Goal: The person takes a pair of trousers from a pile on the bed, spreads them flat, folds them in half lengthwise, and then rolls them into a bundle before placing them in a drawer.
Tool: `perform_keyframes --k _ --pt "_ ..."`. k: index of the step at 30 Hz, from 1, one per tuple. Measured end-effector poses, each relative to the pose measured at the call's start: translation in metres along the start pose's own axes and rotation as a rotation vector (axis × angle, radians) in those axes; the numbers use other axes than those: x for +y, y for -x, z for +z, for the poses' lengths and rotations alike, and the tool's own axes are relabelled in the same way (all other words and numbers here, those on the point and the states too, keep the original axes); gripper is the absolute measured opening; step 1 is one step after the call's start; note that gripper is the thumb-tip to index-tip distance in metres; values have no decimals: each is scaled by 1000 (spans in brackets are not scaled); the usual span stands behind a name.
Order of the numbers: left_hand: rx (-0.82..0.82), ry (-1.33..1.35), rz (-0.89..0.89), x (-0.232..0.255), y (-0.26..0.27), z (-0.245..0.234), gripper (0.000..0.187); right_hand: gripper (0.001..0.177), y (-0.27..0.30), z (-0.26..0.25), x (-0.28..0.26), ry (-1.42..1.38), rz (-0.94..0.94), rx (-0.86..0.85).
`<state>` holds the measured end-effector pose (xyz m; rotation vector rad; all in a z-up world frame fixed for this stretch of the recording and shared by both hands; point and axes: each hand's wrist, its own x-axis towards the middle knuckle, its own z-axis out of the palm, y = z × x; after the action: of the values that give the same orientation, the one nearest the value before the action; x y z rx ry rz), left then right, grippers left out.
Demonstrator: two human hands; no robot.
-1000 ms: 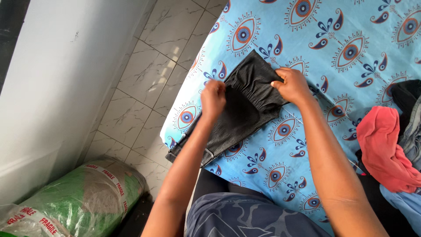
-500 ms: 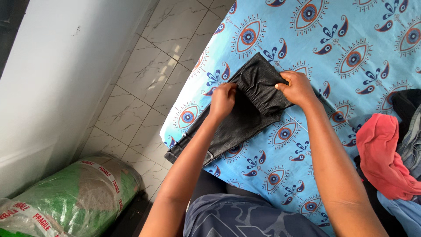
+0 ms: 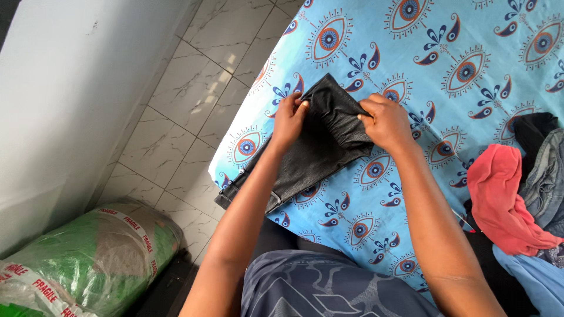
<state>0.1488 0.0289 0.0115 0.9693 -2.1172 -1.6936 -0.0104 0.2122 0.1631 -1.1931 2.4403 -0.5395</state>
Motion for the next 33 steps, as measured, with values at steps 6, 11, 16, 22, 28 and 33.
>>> perform_keyframes --k 6,11,16,22,28,33 --pt "-73 483 -320 0 48 20 43 15 10 -1 -20 55 -43 29" --pt "-140 782 -497 13 56 15 63 26 26 13 -48 128 -160 141" --pt "-121 989 -548 18 74 9 74 30 41 30 -75 227 -173 116" --pt "-243 1171 -473 33 118 -8 63 38 57 40 -101 223 -214 69" --pt "-154 1225 -538 24 125 -4 46 22 75 53 -126 191 -258 -43" --pt "-90 1300 -687 10 125 -14 47 32 109 44 -125 -50 -196 134"
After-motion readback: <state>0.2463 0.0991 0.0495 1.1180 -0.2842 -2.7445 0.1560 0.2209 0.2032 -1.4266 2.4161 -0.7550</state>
